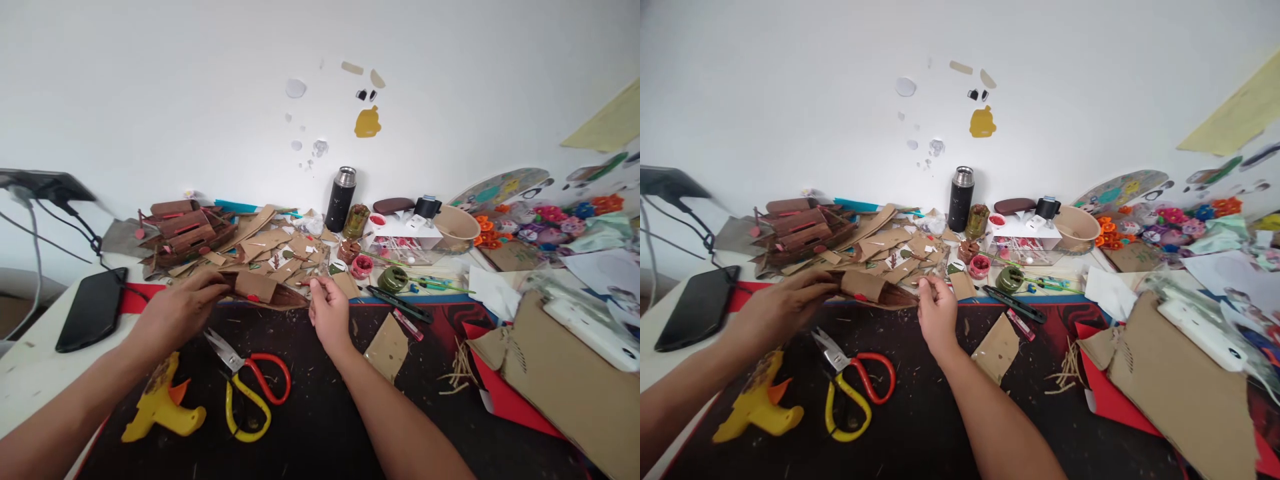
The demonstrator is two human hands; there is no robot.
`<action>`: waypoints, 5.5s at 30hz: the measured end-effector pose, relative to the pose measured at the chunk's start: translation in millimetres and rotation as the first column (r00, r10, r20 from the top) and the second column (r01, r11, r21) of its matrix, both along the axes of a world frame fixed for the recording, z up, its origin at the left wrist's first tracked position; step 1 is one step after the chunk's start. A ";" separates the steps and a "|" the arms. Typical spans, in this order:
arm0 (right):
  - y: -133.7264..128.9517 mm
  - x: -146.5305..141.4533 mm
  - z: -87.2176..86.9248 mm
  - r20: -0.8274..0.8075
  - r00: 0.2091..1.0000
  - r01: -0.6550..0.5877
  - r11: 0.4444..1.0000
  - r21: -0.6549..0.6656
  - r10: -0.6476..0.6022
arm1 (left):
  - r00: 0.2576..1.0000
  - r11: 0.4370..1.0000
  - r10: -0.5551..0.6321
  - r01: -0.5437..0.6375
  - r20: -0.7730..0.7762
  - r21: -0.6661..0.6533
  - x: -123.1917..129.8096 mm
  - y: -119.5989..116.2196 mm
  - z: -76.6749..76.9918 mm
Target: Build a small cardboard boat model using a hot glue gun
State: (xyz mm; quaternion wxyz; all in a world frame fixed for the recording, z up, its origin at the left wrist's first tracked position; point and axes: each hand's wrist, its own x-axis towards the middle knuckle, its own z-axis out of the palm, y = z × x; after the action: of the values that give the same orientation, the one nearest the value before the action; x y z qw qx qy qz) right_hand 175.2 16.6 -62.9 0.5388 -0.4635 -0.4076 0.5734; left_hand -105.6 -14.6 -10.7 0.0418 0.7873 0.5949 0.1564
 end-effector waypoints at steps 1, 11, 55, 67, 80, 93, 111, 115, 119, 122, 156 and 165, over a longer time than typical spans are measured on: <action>0.7 1.3 0.6 -0.015 1.000 0.018 1.000 0.000 -0.018 | 1.000 0.999 -0.013 0.013 0.014 0.039 -5.7 2.0 3.3; -2.1 -1.3 -3.1 0.080 0.971 -0.223 0.974 -0.035 0.225 | 0.970 0.981 0.087 -0.123 0.225 0.151 -45.4 9.5 12.8; -22.4 -2.3 12.6 -0.039 0.669 -0.743 0.670 -0.003 0.742 | 0.950 0.900 -0.309 0.281 0.035 0.335 -2.8 6.5 1.4; -21.9 -2.9 8.4 0.013 0.647 -0.761 0.647 -0.048 0.763 | 0.931 0.858 -0.356 0.359 -0.078 0.368 -2.8 9.4 12.8; -22.1 -3.4 11.7 0.025 0.642 -0.766 0.642 -0.028 0.767 | 0.854 0.793 -0.483 0.520 -0.194 0.316 -2.3 11.2 29.2; -17.7 -1.5 14.8 -0.029 0.578 -0.814 0.573 -0.094 0.816 | 0.821 0.758 -0.514 0.570 -0.249 0.316 5.4 13.9 29.1; -14.2 0.5 6.5 -0.182 0.672 -0.739 0.667 -0.095 0.718 | 0.972 0.955 -0.232 0.220 0.039 0.201 6.5 52.8 1.6; -6.1 2.4 -3.6 -0.028 0.794 -0.603 0.782 -0.157 0.607 | 0.949 0.953 -0.297 0.287 0.104 0.094 4.1 68.3 -10.7; 3.4 8.0 -8.8 0.161 0.903 -0.380 0.915 -0.134 0.398 | 0.953 0.958 -0.286 0.287 0.098 0.007 0.7 75.0 -18.7; 7.9 11.5 -6.6 0.180 0.922 -0.328 0.939 -0.104 0.342 | 0.959 0.964 -0.264 0.267 0.098 -0.016 -2.8 74.9 -21.0; 28.2 27.0 -15.7 0.441 0.871 -0.268 0.961 0.063 0.214 | 0.948 0.976 0.179 -0.138 0.263 -0.166 -10.3 6.2 13.1; 29.7 30.4 -10.5 0.434 0.873 -0.275 0.960 0.058 0.223 | 0.957 0.969 0.242 -0.229 0.161 -0.094 -29.0 -40.4 18.4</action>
State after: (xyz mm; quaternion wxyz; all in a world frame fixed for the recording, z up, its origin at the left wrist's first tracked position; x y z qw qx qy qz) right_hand 205.6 46.3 -73.4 0.3856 -0.4875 -0.6041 0.4987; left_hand -134.6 -55.0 7.7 0.1032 0.6922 0.6842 0.2052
